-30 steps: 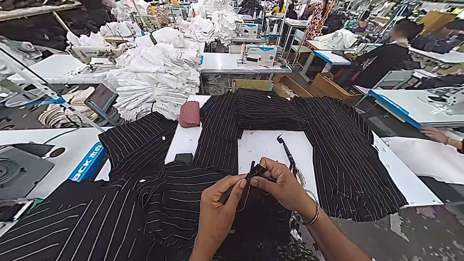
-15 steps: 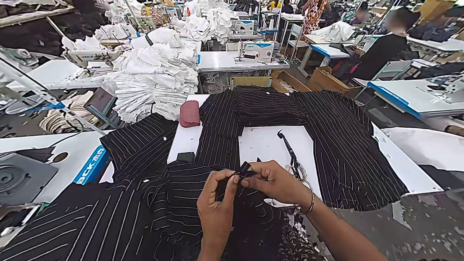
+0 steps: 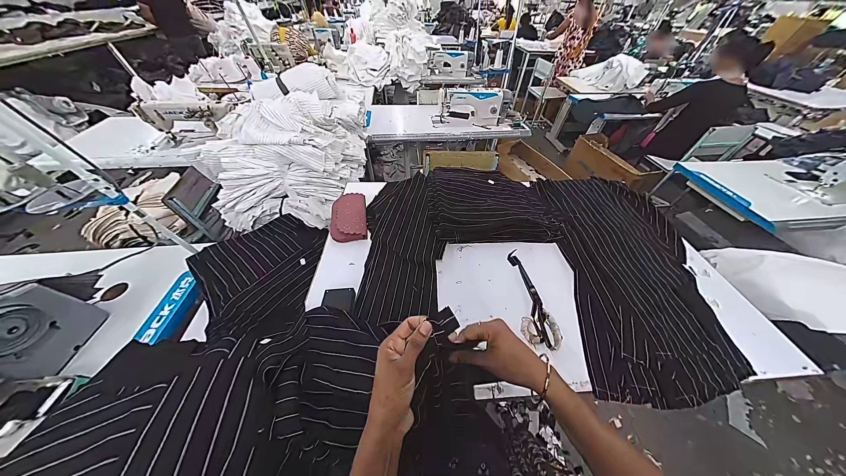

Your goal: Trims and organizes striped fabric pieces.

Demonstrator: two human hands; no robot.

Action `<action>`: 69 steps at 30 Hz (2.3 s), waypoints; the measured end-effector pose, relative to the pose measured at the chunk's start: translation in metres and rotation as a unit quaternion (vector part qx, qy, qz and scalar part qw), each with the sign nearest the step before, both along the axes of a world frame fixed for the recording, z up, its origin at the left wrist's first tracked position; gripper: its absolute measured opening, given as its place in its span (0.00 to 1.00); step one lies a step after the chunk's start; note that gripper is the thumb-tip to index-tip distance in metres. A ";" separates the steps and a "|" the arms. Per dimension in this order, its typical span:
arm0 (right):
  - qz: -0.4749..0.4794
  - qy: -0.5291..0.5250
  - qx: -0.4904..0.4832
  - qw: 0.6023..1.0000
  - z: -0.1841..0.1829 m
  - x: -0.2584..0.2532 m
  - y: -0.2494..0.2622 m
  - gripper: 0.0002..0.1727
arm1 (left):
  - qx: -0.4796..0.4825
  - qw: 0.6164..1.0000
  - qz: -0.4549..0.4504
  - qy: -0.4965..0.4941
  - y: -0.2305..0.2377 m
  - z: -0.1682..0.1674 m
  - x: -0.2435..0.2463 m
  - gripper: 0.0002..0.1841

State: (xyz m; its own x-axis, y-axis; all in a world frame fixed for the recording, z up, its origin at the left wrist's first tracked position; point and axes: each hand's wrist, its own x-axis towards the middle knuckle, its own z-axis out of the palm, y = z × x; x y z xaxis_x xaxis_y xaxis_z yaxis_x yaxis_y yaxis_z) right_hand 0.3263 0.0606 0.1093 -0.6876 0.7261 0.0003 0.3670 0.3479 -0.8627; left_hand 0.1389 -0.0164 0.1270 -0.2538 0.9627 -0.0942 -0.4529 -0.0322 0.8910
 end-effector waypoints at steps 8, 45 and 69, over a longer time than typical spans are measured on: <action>-0.310 -0.287 0.019 0.906 -0.098 0.119 0.035 0.23 | -0.016 0.997 -0.031 -0.072 0.005 -0.016 0.005 0.17; -0.022 -0.003 -0.210 0.977 -0.012 0.104 -0.054 0.24 | 0.055 0.973 0.036 0.220 0.042 -0.006 0.027 0.03; -0.113 0.104 -0.186 0.970 -0.028 0.065 -0.055 0.15 | 0.059 0.982 0.000 0.177 0.062 -0.003 0.026 0.04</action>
